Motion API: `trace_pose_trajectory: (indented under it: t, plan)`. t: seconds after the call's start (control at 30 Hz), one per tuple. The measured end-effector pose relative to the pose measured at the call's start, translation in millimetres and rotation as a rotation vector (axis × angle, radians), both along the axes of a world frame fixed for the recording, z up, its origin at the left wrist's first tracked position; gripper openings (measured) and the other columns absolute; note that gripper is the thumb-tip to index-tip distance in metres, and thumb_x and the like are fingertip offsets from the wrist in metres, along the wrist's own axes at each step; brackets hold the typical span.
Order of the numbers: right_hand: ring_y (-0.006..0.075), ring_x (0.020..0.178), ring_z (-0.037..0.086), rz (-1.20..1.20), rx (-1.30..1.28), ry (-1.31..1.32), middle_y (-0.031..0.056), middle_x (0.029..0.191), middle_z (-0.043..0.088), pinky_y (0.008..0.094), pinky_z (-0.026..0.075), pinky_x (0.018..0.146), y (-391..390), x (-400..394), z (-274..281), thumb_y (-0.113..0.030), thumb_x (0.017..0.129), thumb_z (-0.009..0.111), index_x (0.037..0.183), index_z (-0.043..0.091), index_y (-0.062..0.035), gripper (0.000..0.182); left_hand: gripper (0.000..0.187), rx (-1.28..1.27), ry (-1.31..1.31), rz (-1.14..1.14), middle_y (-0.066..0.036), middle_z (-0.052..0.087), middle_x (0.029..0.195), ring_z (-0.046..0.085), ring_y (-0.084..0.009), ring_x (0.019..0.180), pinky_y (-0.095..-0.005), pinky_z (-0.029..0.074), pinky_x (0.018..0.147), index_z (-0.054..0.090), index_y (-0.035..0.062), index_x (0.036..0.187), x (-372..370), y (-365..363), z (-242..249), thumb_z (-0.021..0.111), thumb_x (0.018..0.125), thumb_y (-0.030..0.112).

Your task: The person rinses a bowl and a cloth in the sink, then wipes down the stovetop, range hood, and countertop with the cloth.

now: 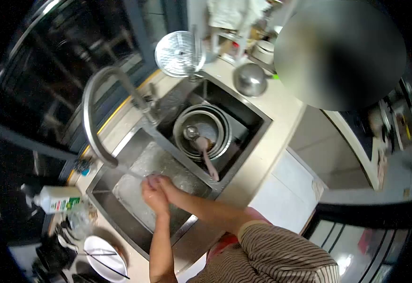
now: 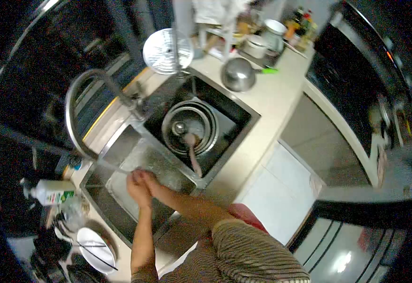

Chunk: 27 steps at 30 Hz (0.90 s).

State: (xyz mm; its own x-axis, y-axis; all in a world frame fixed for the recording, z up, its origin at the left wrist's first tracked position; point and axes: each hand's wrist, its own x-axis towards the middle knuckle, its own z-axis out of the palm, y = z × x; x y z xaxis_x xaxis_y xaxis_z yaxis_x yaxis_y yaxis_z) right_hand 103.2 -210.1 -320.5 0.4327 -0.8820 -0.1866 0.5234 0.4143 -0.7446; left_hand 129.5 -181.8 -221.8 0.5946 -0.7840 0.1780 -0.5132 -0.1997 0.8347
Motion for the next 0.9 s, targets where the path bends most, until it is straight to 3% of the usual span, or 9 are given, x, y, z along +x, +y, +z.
trace_pose_trajectory:
  t: [0.07,0.13,0.23,0.4,0.5,0.6,0.7,0.87,0.9]
  plan:
    - [0.0121,0.07,0.05,0.135,0.148,0.133,0.0023,0.079,0.052,0.0266,0.043,0.057,3,-6,4,-0.025,0.082,0.052,0.088,0.054,-0.0102,0.016,0.013,0.182,0.184,0.214,-0.02,0.06,0.076,0.057,-0.0248,0.068,-0.0354,0.044,0.064,0.057,-0.0014,0.084,21,1,-2,0.05,0.081,0.01]
    - [0.0139,0.06,0.05,0.126,0.346,0.208,0.0065,0.075,0.054,0.0288,0.041,0.05,-4,-10,88,-0.022,0.08,0.054,0.086,0.053,-0.0061,0.018,0.015,0.2,0.23,0.276,-0.021,0.059,0.072,0.057,-0.0294,0.068,-0.0371,0.044,0.065,0.056,-0.0023,0.083,9,-1,1,0.048,0.082,0.011]
    - [0.0123,0.06,0.051,0.277,0.122,0.086,0.0073,0.072,0.054,0.0277,0.041,0.05,-26,7,-2,-0.022,0.078,0.057,0.084,0.052,-0.004,0.02,0.022,0.147,0.098,0.246,-0.021,0.059,0.069,0.057,-0.032,0.067,-0.0392,0.043,0.066,0.056,-0.0037,0.087,-9,10,-21,0.047,0.082,0.016]
    - [0.0139,0.063,0.053,0.269,0.065,0.333,0.0054,0.069,0.054,0.0283,0.043,0.054,-19,-22,51,-0.017,0.073,0.063,0.077,0.055,-0.0032,0.016,0.032,0.334,0.185,0.117,-0.019,0.062,0.083,0.059,-0.0289,0.076,-0.0377,0.044,0.069,0.056,-0.0039,0.098,49,20,-80,0.047,0.085,0.024]
    - [0.0186,0.06,0.053,0.299,-0.365,0.57,0.0064,0.069,0.055,0.0302,0.044,0.056,-22,-29,54,-0.014,0.069,0.065,0.075,0.056,-0.003,0.015,0.031,0.146,0.475,0.387,-0.012,0.062,0.081,0.056,-0.0187,0.068,-0.0318,0.045,0.062,0.057,-0.0023,0.096,47,21,-83,0.049,0.087,0.026]
    - [0.0243,0.064,0.054,0.286,-0.932,0.815,0.0114,0.072,0.056,0.0316,0.044,0.062,-16,-24,52,-0.017,0.066,0.067,0.075,0.054,-0.0026,0.021,0.032,0.181,1.605,0.346,-0.01,0.061,0.085,0.057,-0.0208,0.071,-0.0318,0.047,0.064,0.055,-0.0004,0.1,30,12,-28,0.05,0.087,0.028]
    - [0.0232,0.063,0.053,0.451,-0.815,0.731,0.0118,0.071,0.055,0.0309,0.043,0.061,-7,-37,71,-0.017,0.066,0.066,0.074,0.054,-0.0019,0.021,0.039,0.185,1.51,0.166,-0.015,0.06,0.099,0.057,-0.0264,0.092,-0.0382,0.044,0.085,0.052,-0.0034,0.108,40,5,-32,0.046,0.088,0.03]
    - [0.0089,0.069,0.052,0.416,-0.044,0.223,-0.0012,0.075,0.055,0.0235,0.041,0.059,-26,-41,56,-0.012,0.076,0.062,0.079,0.052,-0.0076,0.011,0.026,0.184,1.392,0.487,-0.009,0.056,0.074,0.048,-0.0126,0.044,-0.0217,0.033,0.03,0.054,0.0009,0.094,35,-5,-64,0.034,0.089,0.017]
    - [0.0093,0.069,0.052,0.319,0.027,0.204,-0.001,0.076,0.055,0.0237,0.041,0.059,-36,-38,47,-0.012,0.076,0.062,0.08,0.052,-0.0076,0.011,0.026,0.175,1.353,0.441,-0.008,0.056,0.073,0.049,-0.0122,0.045,-0.0214,0.033,0.031,0.054,0.0021,0.094,31,-3,-60,0.034,0.089,0.017]
